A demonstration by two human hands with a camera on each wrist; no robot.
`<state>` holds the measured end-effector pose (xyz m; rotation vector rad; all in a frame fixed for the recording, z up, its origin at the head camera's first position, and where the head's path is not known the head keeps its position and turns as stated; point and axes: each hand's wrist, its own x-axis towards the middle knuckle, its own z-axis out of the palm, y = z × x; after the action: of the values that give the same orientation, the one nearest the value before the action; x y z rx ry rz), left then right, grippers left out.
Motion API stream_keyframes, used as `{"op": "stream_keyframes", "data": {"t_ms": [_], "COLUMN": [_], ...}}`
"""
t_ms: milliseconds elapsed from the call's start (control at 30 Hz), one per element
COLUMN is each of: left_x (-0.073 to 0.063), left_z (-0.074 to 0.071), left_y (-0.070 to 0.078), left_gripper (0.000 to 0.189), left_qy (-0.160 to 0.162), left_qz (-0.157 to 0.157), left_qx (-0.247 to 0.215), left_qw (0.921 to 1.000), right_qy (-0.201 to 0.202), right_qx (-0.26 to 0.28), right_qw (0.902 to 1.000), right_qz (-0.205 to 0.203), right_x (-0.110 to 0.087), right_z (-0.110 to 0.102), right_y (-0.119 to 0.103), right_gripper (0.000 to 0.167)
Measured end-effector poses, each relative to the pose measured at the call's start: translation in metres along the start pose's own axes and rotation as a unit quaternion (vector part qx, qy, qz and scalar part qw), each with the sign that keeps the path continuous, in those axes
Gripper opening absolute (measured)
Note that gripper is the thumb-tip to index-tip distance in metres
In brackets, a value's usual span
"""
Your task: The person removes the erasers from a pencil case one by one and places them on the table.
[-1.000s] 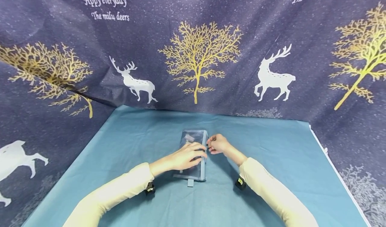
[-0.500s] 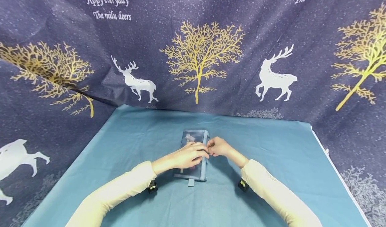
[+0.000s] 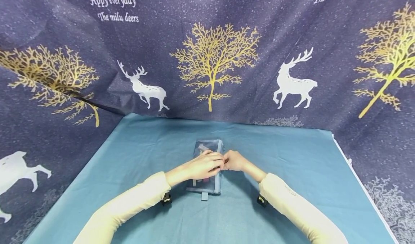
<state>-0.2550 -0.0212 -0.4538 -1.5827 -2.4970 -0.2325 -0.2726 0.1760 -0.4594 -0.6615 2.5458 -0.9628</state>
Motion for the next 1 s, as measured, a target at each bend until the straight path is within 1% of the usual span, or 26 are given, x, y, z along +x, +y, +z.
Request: {"op": "stream_keyframes", "data": {"t_ms": [100,200,333,433,567,767,900,1000], "left_x": [0.001,0.001,0.001,0.000,-0.002,-0.005,-0.006,-0.008], "left_z": [-0.001,-0.003,-0.005,-0.007,-0.010,-0.013,-0.015,-0.018], "left_y": [0.000,0.000,-0.001,-0.002,-0.003,-0.005,-0.006,-0.007], "left_gripper": [0.008,0.010,0.012,0.014,0.015,0.017,0.018,0.018], "left_qy": [0.000,-0.008,-0.016,-0.019,-0.018,-0.007,-0.012,-0.016], "left_qz": [-0.002,-0.013,-0.021,-0.020,-0.019,-0.018,-0.024,-0.030], "left_qx": [-0.004,-0.014,-0.014,-0.010,-0.005,-0.003,-0.007,-0.011], "left_qw": [1.0000,0.9998,0.9995,0.9996,0.9996,0.9998,0.9996,0.9994], "right_qy": [0.003,0.007,0.017,0.016,0.013,0.022,0.033,0.036], "right_qx": [-0.017,-0.028,-0.045,-0.048,-0.050,-0.081,-0.098,-0.095], "right_qw": [0.9998,0.9995,0.9987,0.9984,0.9985,0.9965,0.9946,0.9949], "right_qz": [-0.011,-0.012,-0.018,-0.025,-0.016,-0.003,0.000,-0.001], "right_x": [0.001,0.002,0.004,0.005,0.005,0.006,0.006,0.006], "right_z": [0.002,0.004,0.006,0.008,0.010,0.012,0.014,0.015], "right_y": [0.000,0.000,0.002,0.002,0.001,-0.003,-0.006,-0.005], "right_gripper": [0.005,0.007,0.007,0.006,0.007,0.012,0.016,0.017]}}
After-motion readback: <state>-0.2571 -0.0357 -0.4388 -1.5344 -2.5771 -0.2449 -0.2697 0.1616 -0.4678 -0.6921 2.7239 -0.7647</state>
